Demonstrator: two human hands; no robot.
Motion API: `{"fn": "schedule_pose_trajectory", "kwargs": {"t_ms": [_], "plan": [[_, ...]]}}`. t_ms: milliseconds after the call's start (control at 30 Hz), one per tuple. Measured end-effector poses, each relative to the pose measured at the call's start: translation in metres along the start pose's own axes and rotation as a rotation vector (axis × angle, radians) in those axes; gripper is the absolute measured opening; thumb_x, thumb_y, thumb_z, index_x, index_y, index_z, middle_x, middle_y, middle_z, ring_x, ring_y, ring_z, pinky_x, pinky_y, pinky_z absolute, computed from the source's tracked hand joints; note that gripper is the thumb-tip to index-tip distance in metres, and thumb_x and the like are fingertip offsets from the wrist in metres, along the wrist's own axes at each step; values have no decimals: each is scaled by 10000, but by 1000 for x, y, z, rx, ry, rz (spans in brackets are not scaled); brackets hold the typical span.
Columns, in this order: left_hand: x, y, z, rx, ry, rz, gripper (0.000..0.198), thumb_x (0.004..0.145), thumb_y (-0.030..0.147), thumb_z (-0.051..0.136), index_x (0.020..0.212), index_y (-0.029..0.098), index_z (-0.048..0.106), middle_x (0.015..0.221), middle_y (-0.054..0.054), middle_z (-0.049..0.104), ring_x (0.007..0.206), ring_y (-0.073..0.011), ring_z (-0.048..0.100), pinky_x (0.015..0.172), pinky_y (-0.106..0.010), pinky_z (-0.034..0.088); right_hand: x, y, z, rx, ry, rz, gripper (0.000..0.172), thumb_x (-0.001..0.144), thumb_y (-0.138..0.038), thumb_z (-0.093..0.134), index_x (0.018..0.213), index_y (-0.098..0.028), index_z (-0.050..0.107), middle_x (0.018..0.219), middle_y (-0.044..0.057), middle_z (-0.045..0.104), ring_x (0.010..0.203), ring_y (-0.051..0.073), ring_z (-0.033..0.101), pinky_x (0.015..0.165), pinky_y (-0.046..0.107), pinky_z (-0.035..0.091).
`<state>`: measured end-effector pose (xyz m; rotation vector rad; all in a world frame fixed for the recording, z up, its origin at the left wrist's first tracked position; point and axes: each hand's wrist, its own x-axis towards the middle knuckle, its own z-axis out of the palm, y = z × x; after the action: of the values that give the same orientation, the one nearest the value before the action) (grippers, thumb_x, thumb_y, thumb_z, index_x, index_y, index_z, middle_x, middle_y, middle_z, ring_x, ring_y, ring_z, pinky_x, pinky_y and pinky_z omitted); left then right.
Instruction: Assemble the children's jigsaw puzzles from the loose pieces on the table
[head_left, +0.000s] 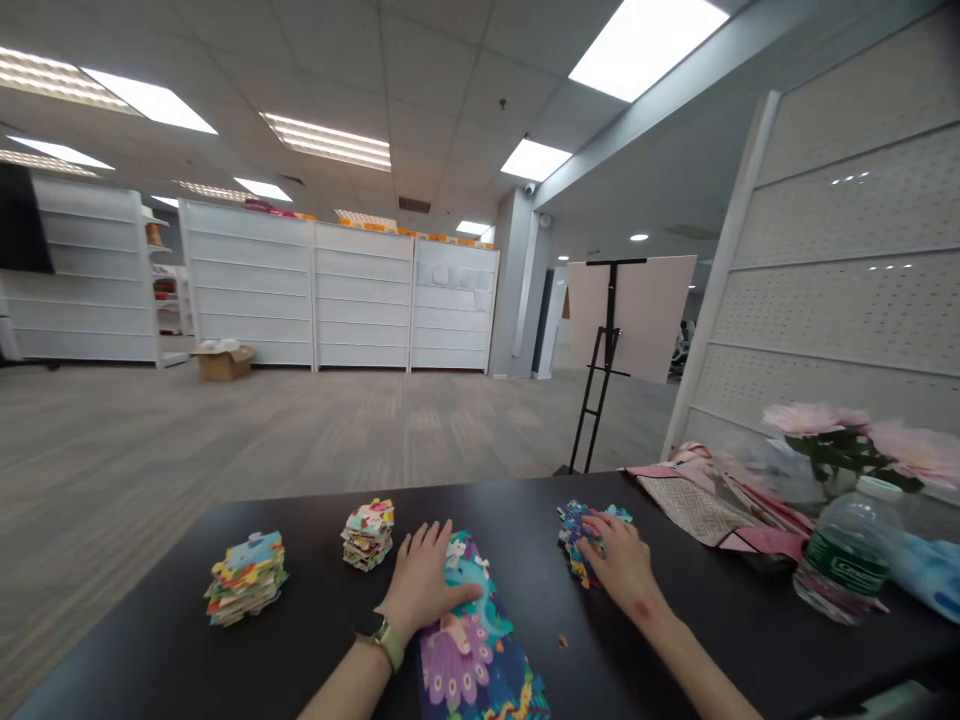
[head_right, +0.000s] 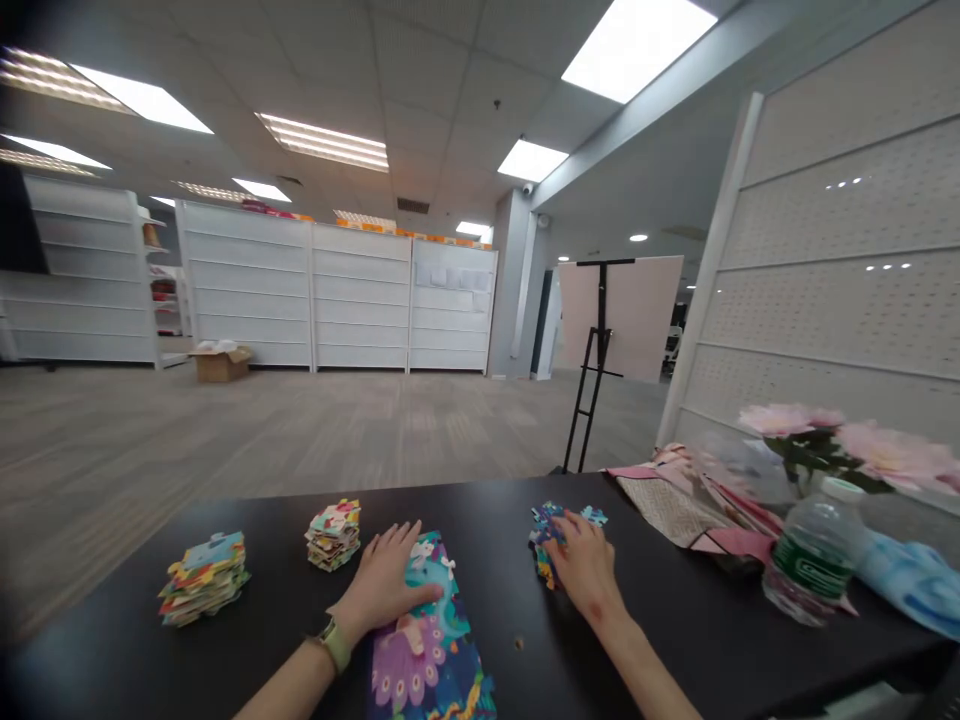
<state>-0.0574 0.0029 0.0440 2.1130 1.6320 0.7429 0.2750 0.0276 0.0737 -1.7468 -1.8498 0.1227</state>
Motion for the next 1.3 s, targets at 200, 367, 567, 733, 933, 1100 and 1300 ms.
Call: {"fn": "schedule_pose_trajectory", "kwargs": {"t_ms": [200,367,567,733,933,1100,1300], "plan": [[1,7,2,25,15,51,1095,582,536,885,1532,226,439,1331,-179,567,1244,-431,478,1023,-529,330,-3,-73,54,144,-270,-329,441,850,-285,591,1275,-205,676,1315,104,682,1234,262,593,1078,385,429],[4,12,-4,-21,52,170,1139,491,481,962,1502,307,466,1301,-102,521,1189,-350,473,1020,-451,341,11,-116,92,231,-446,-463,412,709,-122,599,1087,-194,747,946,28,782,879,212,700,787,284,522],[9,8,-9,-198,149,276,348,885,138,619,1205,263,679,1132,-59,570,1085,-241,546,996,-367,415,25,-102,92,215,-467,-505,371,824,-114,499,1079,-200,755,993,65,727,957,220,660,875,330,490],[12,10,-17,-329,200,349,260,972,141,495,1117,235,689,1065,-50,588,997,-199,591,908,-295,468,21,-91,80,210,-521,-535,382,893,-270,568,1250,-250,703,1188,75,661,1110,247,589,1011,358,451],[15,2,-18,-412,280,317,199,986,195,509,1054,219,694,1007,-45,608,956,-204,602,872,-313,468,18,-98,86,181,-501,-490,308,815,-220,642,1104,-254,744,1144,62,657,1096,258,576,993,362,447],[20,-5,-7,-525,342,222,167,975,276,545,1042,197,676,970,-41,652,897,-199,628,789,-296,494,21,-100,92,126,-395,-426,342,905,-235,551,1213,-222,700,1236,126,616,1164,296,534,1008,436,411],[27,-13,-4,-622,363,156,290,951,450,595,990,173,671,849,-29,666,765,-179,633,704,-280,501,7,-115,89,131,-476,-547,412,854,-165,561,1203,-320,717,1403,53,601,1311,281,449,1070,452,325]]}}
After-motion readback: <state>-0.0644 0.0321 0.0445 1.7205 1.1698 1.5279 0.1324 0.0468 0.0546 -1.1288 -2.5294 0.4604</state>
